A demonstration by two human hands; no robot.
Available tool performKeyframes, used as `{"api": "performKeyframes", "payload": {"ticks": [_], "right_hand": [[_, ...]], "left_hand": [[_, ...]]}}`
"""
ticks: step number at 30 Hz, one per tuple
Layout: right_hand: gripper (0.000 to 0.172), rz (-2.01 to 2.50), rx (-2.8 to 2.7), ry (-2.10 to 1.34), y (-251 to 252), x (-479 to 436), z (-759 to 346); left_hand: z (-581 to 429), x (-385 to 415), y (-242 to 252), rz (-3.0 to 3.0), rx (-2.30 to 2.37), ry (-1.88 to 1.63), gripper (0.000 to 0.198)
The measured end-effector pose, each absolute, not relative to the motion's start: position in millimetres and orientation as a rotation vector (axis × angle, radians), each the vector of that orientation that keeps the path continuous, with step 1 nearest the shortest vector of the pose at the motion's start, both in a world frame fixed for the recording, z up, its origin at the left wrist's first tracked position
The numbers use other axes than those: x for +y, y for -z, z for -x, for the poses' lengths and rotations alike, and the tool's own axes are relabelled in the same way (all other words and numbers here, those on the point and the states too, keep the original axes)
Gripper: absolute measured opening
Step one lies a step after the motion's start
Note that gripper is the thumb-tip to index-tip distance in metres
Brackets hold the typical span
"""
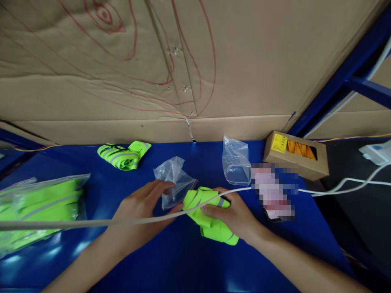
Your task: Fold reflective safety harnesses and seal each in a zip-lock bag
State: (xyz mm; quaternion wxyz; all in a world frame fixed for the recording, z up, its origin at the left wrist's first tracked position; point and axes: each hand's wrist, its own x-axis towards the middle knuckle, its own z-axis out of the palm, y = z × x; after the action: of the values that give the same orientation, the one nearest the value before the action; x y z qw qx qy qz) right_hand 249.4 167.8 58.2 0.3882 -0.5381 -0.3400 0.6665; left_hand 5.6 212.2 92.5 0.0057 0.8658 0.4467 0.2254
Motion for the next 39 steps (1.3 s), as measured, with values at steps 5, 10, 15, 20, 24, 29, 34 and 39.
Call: {"api": "performKeyframes", "payload": {"ticks": [5, 10, 15, 20, 24, 29, 34, 39], "right_hand": [[0.048, 1.351, -0.747, -1.743, -64.4, 168.0, -253.1], [0.046, 1.315, -0.755, -1.847, -72.1, 165.3, -250.1], [0.051, 1.345, -0.735, -1.879, -70.1, 164.6, -246.0], [0.052, 1.332, -0.707, -1.852, -67.5, 164.7, -250.6], [0.048, 1.274, -0.824, -1.831, -70.6, 162.3, -247.5], [0.047, 1.324, -0.804, -1.693, -67.6, 164.3, -248.8], [0.067, 1.312, -1.044, -1.532, -57.9, 170.1, -259.6], [0.030, 1.212, -1.255, -1.505, -57.6, 170.6, -261.8]], "left_hand": [[-12.3, 202.4, -81.8, -2.642, 1.469, -0.577, 0.013], [-13.1, 197.9, -81.0, -2.533, 1.460, -0.637, 0.007], [-30.5, 178.3, -79.6, -2.624, 1.331, -0.990, 0.013], [-39.5, 170.3, -75.7, -2.830, 1.064, -1.109, 0.012], [-44.7, 171.6, -78.1, -2.817, 1.058, -1.140, 0.011], [-52.8, 164.5, -72.5, -2.912, 0.923, -0.976, 0.025], [-52.1, 157.8, -74.5, -2.768, 0.858, -0.875, 0.023], [-45.0, 162.4, -86.2, -2.646, 0.789, -0.741, 0.015]]}}
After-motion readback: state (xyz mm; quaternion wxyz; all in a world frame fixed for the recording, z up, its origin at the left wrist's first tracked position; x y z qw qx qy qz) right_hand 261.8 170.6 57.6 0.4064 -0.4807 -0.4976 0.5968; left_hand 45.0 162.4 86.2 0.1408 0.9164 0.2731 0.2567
